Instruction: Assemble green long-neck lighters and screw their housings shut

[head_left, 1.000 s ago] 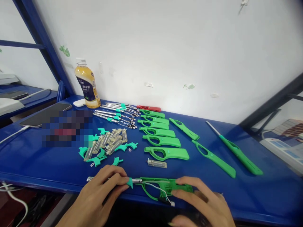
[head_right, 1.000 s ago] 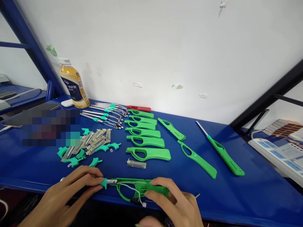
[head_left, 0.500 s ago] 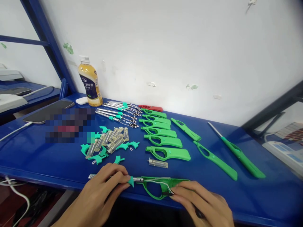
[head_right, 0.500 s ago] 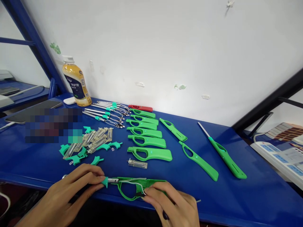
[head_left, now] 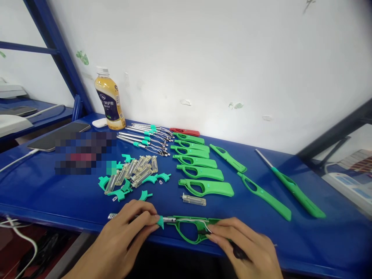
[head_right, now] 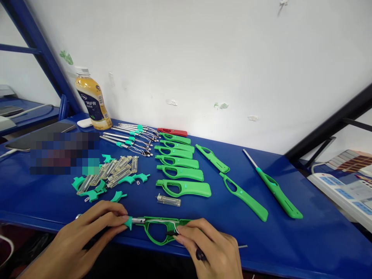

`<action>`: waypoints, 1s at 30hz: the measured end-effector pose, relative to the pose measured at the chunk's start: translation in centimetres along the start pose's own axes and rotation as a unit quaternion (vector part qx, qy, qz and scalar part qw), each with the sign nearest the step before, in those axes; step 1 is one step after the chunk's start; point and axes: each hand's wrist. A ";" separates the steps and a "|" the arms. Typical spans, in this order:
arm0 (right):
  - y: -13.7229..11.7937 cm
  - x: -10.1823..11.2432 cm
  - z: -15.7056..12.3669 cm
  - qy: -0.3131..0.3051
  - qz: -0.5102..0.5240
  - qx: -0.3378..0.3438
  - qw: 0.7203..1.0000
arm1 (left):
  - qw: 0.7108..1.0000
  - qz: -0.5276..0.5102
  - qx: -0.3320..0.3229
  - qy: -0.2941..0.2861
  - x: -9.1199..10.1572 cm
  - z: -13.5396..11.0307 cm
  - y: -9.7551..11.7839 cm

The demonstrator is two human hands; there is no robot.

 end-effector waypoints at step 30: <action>0.1 -0.4 -0.3 0.024 0.006 -0.003 1.000 | 0.982 0.187 0.028 0.022 2.9 2.7 -1.7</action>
Point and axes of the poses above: each hand's wrist, its own z-axis towards the middle knuckle, its own x-axis out of the back of the hand, y = z × x, and after that the axes turned 14 degrees about -z, right-handed
